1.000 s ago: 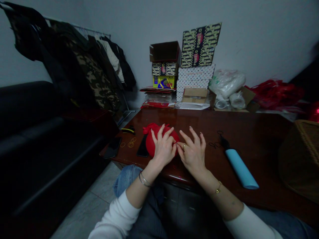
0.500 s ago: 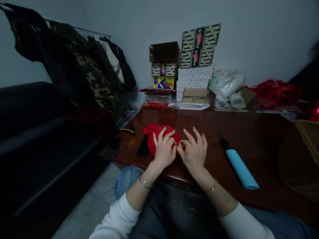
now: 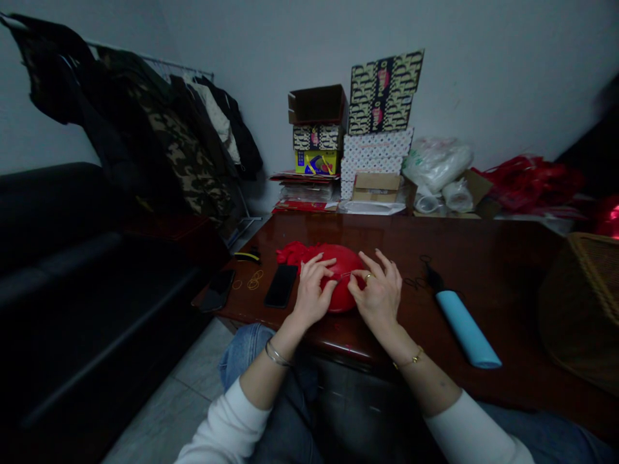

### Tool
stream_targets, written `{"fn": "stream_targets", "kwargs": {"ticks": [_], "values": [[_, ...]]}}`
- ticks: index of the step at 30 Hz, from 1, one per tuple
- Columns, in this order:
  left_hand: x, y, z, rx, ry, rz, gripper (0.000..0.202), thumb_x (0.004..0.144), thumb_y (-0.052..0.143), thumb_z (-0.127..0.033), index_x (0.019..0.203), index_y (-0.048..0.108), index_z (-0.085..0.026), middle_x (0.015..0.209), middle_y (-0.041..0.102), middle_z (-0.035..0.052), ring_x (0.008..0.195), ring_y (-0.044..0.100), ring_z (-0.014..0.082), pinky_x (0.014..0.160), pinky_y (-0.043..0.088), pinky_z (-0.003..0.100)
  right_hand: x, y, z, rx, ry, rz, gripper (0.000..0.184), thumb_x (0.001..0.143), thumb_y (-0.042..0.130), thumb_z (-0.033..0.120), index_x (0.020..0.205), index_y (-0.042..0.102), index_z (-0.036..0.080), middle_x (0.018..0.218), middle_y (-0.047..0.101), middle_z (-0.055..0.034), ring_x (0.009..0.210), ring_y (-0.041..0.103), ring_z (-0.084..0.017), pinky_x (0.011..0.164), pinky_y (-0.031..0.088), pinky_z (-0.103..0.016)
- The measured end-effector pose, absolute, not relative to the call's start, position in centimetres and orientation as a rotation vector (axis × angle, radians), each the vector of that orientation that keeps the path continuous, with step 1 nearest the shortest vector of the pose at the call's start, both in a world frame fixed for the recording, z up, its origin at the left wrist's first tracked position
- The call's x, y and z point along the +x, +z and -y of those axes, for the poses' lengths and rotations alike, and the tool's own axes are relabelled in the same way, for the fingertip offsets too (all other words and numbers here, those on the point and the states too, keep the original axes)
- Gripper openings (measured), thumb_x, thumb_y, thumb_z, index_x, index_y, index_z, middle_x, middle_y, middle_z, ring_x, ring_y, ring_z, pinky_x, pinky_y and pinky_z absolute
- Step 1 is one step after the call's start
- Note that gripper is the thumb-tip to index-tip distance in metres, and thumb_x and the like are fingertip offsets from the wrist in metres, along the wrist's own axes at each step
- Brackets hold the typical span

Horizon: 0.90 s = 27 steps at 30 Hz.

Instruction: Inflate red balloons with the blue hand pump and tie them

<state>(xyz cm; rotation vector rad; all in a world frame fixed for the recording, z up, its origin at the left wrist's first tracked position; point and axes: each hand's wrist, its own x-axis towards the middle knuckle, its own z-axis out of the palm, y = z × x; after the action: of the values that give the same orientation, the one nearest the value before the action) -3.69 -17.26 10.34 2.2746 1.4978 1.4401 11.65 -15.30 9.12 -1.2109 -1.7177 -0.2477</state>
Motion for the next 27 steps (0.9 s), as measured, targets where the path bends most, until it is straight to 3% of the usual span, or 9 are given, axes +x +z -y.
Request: {"fn": "stream_targets", "kwargs": {"ticks": [8,11,15,18,20,23,27], "values": [[-2.8,9.4,16.1,1.980,1.625,-1.467,0.004,0.086,0.058,-0.020,0.086,0.062,-0.021,0.107,0.071,0.0048,0.120,0.055,0.0214,0.114,0.019,0.055,11.3,8.6,14.9,-0.966,-0.137,1.788,0.019,0.087,0.054,0.024,0.090,0.072,0.019,0.119,0.067,-0.0038,0.125,0.048,-0.024,0.106,0.038,-0.047],[-2.9,9.1,15.7,1.929,1.684,-1.479,0.005,0.086,0.059,-0.022,0.088,0.063,-0.022,0.107,0.071,0.0054,0.118,0.057,0.0207,0.115,0.018,0.054,11.7,8.4,14.9,-0.943,-0.074,1.870,0.026,0.089,0.051,0.026,0.106,0.069,0.019,0.128,0.062,-0.0053,0.131,0.041,-0.022,0.107,0.038,-0.044],[-3.3,9.0,15.7,1.980,1.683,-1.485,0.005,0.086,0.059,-0.019,0.087,0.063,-0.022,0.106,0.072,0.0051,0.123,0.054,0.0210,0.114,0.018,0.057,11.9,8.7,15.2,-1.120,-0.100,2.030,0.059,0.085,0.054,0.041,0.136,0.046,0.014,0.150,0.036,-0.0112,0.143,0.021,-0.027,0.112,0.025,-0.053],[-3.5,9.5,15.9,2.124,1.588,-1.487,0.006,0.085,0.058,-0.017,0.083,0.062,-0.022,0.116,0.069,0.0060,0.133,0.043,0.0224,0.113,0.016,0.061,11.9,9.1,15.3,-1.288,-0.166,2.119,0.084,0.078,0.058,0.057,0.145,0.031,0.012,0.157,0.017,-0.0149,0.146,0.004,-0.032,0.112,0.013,-0.061],[-3.7,9.9,16.1,2.237,1.487,-1.476,0.008,0.084,0.058,-0.015,0.080,0.061,-0.021,0.126,0.063,0.0061,0.139,0.033,0.0237,0.112,0.014,0.064,11.9,9.0,15.0,-1.344,-0.204,2.162,0.095,0.076,0.056,0.064,0.147,0.024,0.011,0.157,0.013,-0.0167,0.145,0.000,-0.034,0.111,0.008,-0.064],[-3.9,10.2,16.4,2.344,1.320,-1.443,0.007,0.084,0.058,-0.016,0.079,0.060,-0.021,0.135,0.056,0.0050,0.143,0.024,0.0246,0.110,0.011,0.067,12.2,8.7,14.5,-1.376,-0.207,2.227,0.108,0.072,0.056,0.070,0.150,0.012,0.009,0.156,0.014,-0.0197,0.145,0.004,-0.036,0.109,0.004,-0.067],[-4.1,10.1,16.8,2.378,1.153,-1.412,0.005,0.084,0.059,-0.018,0.080,0.060,-0.021,0.133,0.058,0.0051,0.142,0.026,0.0247,0.109,0.009,0.068,12.7,8.5,14.3,-1.381,-0.180,2.269,0.119,0.068,0.061,0.070,0.150,-0.001,0.011,0.154,0.018,-0.0231,0.142,0.020,-0.037,0.109,0.003,-0.068]]}}
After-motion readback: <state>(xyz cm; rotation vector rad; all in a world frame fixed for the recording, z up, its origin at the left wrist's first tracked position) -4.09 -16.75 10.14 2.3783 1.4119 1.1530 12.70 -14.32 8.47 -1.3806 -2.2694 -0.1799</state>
